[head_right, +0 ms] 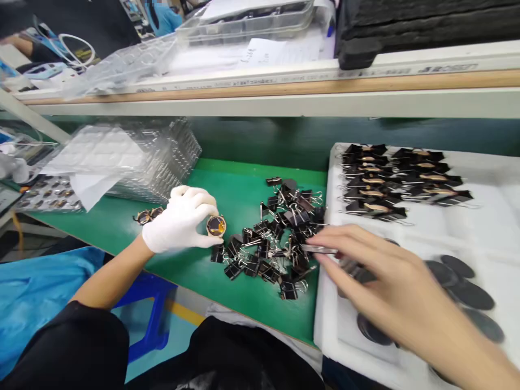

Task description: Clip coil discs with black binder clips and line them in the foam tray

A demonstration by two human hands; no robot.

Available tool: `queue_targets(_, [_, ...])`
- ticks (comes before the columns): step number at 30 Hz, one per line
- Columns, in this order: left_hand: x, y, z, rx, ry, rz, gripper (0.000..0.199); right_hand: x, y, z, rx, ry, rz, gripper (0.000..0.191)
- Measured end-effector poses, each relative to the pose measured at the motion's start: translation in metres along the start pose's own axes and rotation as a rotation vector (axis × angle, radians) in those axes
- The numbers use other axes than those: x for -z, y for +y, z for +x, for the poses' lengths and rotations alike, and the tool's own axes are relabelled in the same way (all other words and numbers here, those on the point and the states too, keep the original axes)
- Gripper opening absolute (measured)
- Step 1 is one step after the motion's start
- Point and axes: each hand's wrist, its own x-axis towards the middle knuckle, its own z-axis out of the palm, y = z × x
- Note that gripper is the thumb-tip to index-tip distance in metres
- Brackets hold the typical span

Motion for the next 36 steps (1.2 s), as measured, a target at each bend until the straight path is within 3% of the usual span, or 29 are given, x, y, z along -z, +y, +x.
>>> queue_targets(2, [0.009, 0.022, 0.03, -0.118, 0.045, -0.034, 0.046, -0.012, -0.016, 0.006, 0.126, 0.002, -0.031, 0.023])
queue_targets(6, [0.016, 0.053, 0.078, -0.254, 0.12, -0.097, 0.048, -0.031, -0.024, 0.016, 0.457, 0.155, -0.141, 0.034])
queue_targets(10, [0.006, 0.06, 0.103, -0.268, 0.21, -0.108, 0.037, -0.033, -0.015, 0.014, 0.52, 0.08, -0.198, 0.033])
queue_targets(12, [0.0, 0.063, 0.107, -0.283, 0.223, -0.114, 0.037, -0.033, -0.013, 0.012, 0.402, 0.131, -0.123, 0.035])
queue_targets(14, [-0.004, 0.068, 0.107, -0.311, 0.21, -0.111, 0.036, -0.035, -0.014, 0.01, 0.119, 0.193, 0.07, 0.042])
queue_targets(16, [-0.005, 0.072, 0.106, -0.357, 0.196, -0.106, 0.037, -0.037, -0.014, 0.011, -0.257, 0.084, 0.364, 0.043])
queue_targets(18, [-0.003, 0.07, 0.107, -0.417, 0.15, -0.133, 0.043, -0.036, -0.011, 0.014, -0.562, -0.145, 0.633, 0.033])
queue_targets(19, [-0.002, 0.065, 0.109, -0.422, 0.12, -0.162, 0.048, -0.035, -0.009, 0.015, -0.661, -0.21, 0.732, 0.028])
queue_targets(21, [-0.003, 0.047, 0.12, -0.316, 0.058, -0.19, 0.054, -0.033, -0.001, 0.017, -0.79, -0.193, 0.864, 0.025])
queue_targets(24, [-0.019, 0.015, 0.146, 0.022, -0.043, -0.01, 0.046, -0.032, 0.01, 0.017, -0.884, -0.064, 1.061, 0.029])
queue_targets(26, [-0.038, -0.001, 0.165, 0.035, -0.176, 0.097, 0.049, -0.033, 0.016, 0.017, -0.94, -0.037, 1.186, 0.029])
queue_targets(29, [-0.063, -0.01, 0.186, -0.088, -0.254, 0.189, 0.051, -0.033, 0.022, 0.018, -1.024, -0.033, 1.299, 0.026])
queue_targets(32, [-0.073, -0.015, 0.193, -0.204, -0.212, 0.231, 0.045, -0.031, 0.026, 0.019, -1.027, -0.023, 1.332, 0.023])
queue_targets(34, [-0.069, -0.017, 0.19, -0.172, -0.115, 0.226, 0.042, -0.03, 0.026, 0.02, -0.97, 0.008, 1.338, 0.021])
queue_targets(36, [-0.057, -0.015, 0.181, -0.062, 0.055, 0.174, 0.042, -0.03, 0.024, 0.02, -0.889, 0.036, 1.311, 0.022])
